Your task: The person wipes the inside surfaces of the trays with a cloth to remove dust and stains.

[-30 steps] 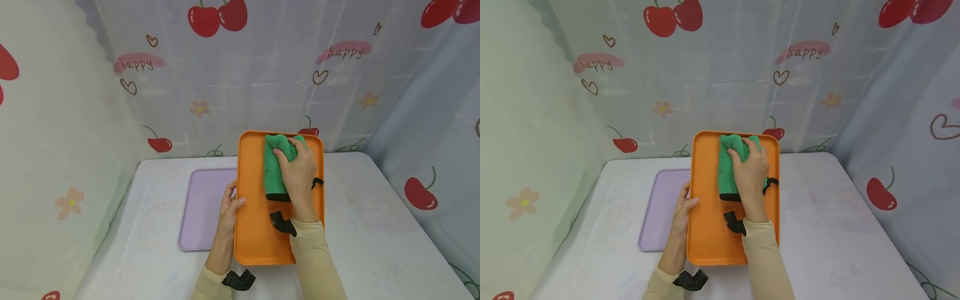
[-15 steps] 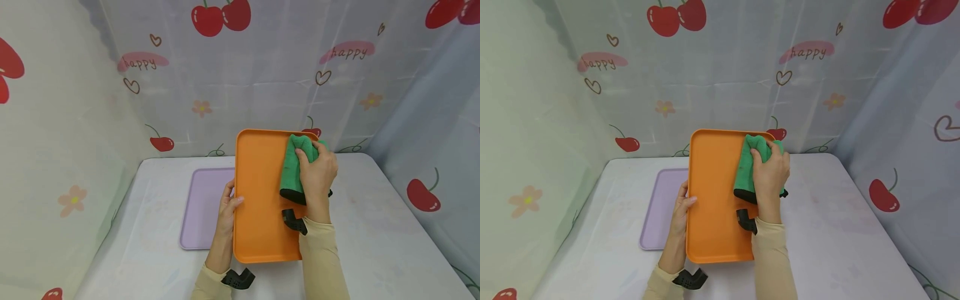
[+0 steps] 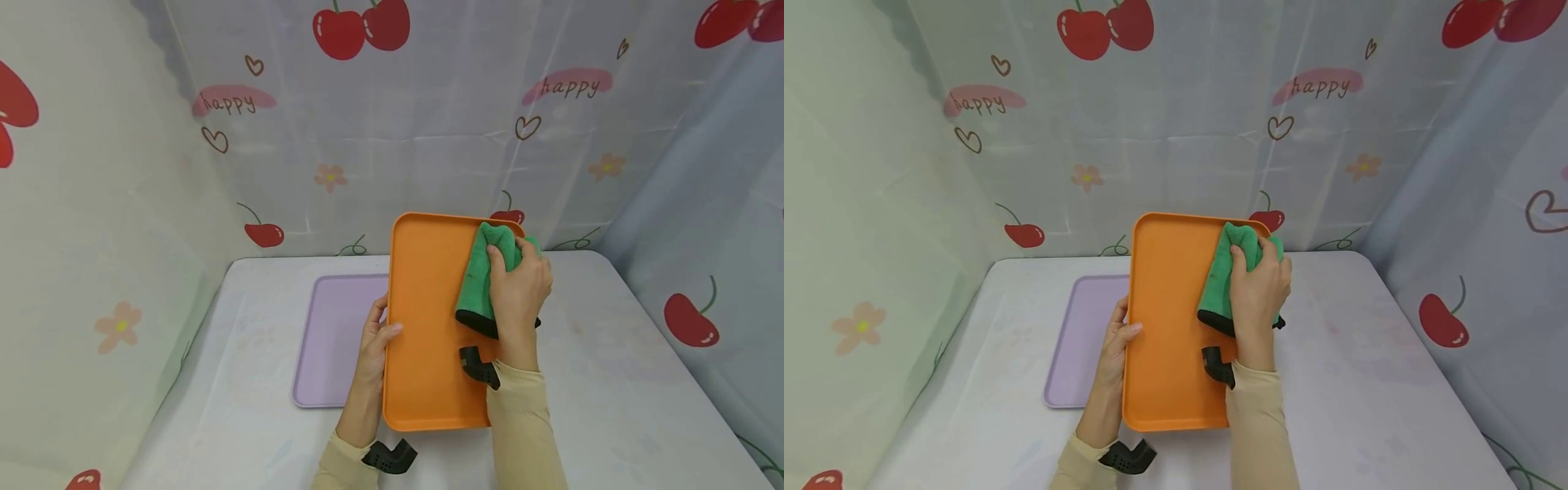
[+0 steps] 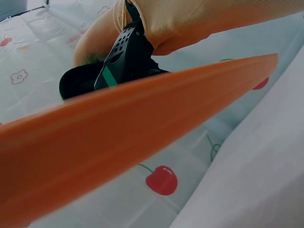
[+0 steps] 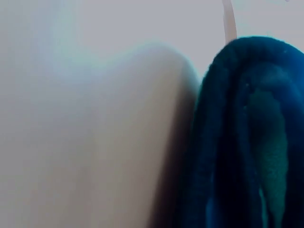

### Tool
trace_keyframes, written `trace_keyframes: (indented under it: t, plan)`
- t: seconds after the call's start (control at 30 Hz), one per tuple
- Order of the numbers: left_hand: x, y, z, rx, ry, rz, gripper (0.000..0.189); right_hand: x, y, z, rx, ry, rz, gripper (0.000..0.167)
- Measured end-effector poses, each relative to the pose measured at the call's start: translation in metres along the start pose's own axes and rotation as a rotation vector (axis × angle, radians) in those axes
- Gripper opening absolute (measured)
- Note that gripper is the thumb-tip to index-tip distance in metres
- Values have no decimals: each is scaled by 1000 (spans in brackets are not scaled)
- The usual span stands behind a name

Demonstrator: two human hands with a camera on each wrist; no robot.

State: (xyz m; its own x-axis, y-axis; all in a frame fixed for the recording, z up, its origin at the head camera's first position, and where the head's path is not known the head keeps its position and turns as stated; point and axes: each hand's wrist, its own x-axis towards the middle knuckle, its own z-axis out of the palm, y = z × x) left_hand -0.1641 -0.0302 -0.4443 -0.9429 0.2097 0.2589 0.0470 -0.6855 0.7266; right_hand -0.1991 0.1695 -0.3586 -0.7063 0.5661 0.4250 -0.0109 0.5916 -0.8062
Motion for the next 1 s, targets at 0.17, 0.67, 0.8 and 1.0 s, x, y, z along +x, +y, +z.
trace_keyframes:
  t: [0.17, 0.67, 0.8, 1.0]
  plan:
    - [0, -1, -1, 4, 4, -7, 48, -5, -5, 2, 10, 35, -25, 48]
    - [0, -3, 0, 15, -16, -11, 47, -31, -26, 18, 0, 0, -216, 46]
    - [0, -3, 0, 22, -25, -11, 47, -39, -33, 24, -13, 2, -305, 44]
    - [0, -5, 0, -38, -56, -6, 47, -51, -41, 31, -9, -9, -415, 43]
